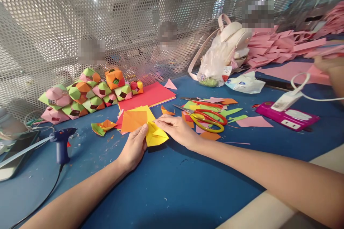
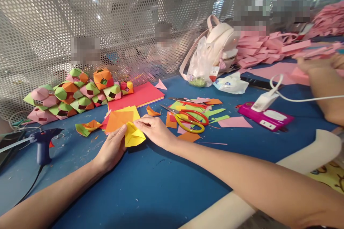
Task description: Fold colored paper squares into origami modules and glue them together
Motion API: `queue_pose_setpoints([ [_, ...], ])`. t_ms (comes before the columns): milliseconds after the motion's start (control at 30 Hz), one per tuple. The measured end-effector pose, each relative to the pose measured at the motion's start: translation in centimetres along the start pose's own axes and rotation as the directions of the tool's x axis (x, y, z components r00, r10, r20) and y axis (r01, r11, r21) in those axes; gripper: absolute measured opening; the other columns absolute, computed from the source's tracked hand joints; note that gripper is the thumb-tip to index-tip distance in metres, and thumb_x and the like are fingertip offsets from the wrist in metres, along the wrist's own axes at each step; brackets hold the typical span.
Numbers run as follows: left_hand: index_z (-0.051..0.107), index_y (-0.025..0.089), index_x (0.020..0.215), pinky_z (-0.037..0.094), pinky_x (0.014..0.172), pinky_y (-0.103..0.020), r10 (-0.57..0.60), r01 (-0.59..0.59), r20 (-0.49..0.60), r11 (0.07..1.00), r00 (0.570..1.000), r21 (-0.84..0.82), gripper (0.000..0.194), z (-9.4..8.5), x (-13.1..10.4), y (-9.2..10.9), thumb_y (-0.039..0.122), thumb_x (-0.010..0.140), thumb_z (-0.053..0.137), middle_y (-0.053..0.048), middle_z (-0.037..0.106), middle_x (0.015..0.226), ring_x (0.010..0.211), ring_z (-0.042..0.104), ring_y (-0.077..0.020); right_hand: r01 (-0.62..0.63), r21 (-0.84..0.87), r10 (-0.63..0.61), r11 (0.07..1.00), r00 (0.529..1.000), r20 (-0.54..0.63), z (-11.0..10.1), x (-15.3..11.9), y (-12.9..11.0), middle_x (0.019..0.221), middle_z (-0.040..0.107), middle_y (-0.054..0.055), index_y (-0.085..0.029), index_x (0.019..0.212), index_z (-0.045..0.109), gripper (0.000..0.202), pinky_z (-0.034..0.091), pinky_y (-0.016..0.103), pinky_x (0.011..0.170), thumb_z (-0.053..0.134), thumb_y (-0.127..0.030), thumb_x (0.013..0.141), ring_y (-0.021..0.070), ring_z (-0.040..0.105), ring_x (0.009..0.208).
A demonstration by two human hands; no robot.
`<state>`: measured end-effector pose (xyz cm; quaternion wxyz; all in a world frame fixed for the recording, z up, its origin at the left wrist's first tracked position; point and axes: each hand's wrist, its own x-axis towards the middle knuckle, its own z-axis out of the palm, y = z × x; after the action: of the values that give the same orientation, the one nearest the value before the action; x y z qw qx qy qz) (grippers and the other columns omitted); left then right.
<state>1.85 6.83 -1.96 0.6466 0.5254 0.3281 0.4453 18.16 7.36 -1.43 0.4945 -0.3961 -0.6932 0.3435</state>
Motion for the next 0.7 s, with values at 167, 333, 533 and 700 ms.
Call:
queue_pose_setpoints([
  [167, 0.063, 0.014, 0.112, 0.048, 0.082, -0.032, -0.061, 0.065, 0.044, 0.993, 0.997, -0.094, 0.038, 0.14, -0.05, 0.46, 0.039, 0.085, 0.055, -0.010, 0.070, 0.099, 0.093, 0.065, -0.0219, -0.013, 0.040, 0.013, 0.999, 1.000, 0.000, 0.02, 0.05, 0.05, 0.081, 0.057, 0.001, -0.020, 0.080, 0.068, 0.028, 0.045, 0.029, 0.074, 0.051, -0.042, 0.086, 0.0143, 0.052, 0.077],
  [333, 0.064, 0.012, 0.110, 0.047, 0.086, -0.035, -0.089, 0.098, 0.078, 0.989, 0.993, -0.114, 0.035, 0.25, -0.19, 0.84, 0.035, 0.084, 0.057, -0.012, 0.070, 0.104, 0.100, 0.063, -0.0241, -0.008, 0.067, 0.007, 0.998, 1.000, 0.015, -0.02, 0.07, 0.04, 0.077, 0.055, 0.001, -0.018, 0.076, 0.067, 0.027, 0.045, 0.029, 0.072, 0.053, -0.040, 0.085, 0.0137, 0.051, 0.075],
  [533, 0.066, 0.013, 0.106, 0.047, 0.084, -0.033, -0.076, 0.082, 0.080, 0.994, 0.994, -0.074, 0.032, -0.05, -0.02, 0.62, 0.036, 0.085, 0.056, -0.010, 0.070, 0.103, 0.098, 0.063, -0.0239, -0.008, 0.077, 0.006, 0.997, 0.999, 0.036, -0.09, 0.13, 0.20, 0.077, 0.056, 0.001, -0.019, 0.079, 0.069, 0.026, 0.046, 0.029, 0.071, 0.055, -0.041, 0.084, 0.0138, 0.052, 0.075],
  [700, 0.068, 0.014, 0.102, 0.047, 0.078, -0.031, -0.067, 0.067, 0.052, 0.998, 0.996, 0.003, 0.033, -0.14, 0.00, 0.52, 0.039, 0.084, 0.057, -0.009, 0.072, 0.096, 0.089, 0.065, -0.0218, -0.037, 0.099, 0.030, 0.994, 0.997, 0.070, -0.11, 0.20, 0.36, 0.079, 0.057, 0.001, -0.020, 0.083, 0.070, 0.025, 0.046, 0.029, 0.072, 0.055, -0.040, 0.084, 0.0136, 0.053, 0.076],
])
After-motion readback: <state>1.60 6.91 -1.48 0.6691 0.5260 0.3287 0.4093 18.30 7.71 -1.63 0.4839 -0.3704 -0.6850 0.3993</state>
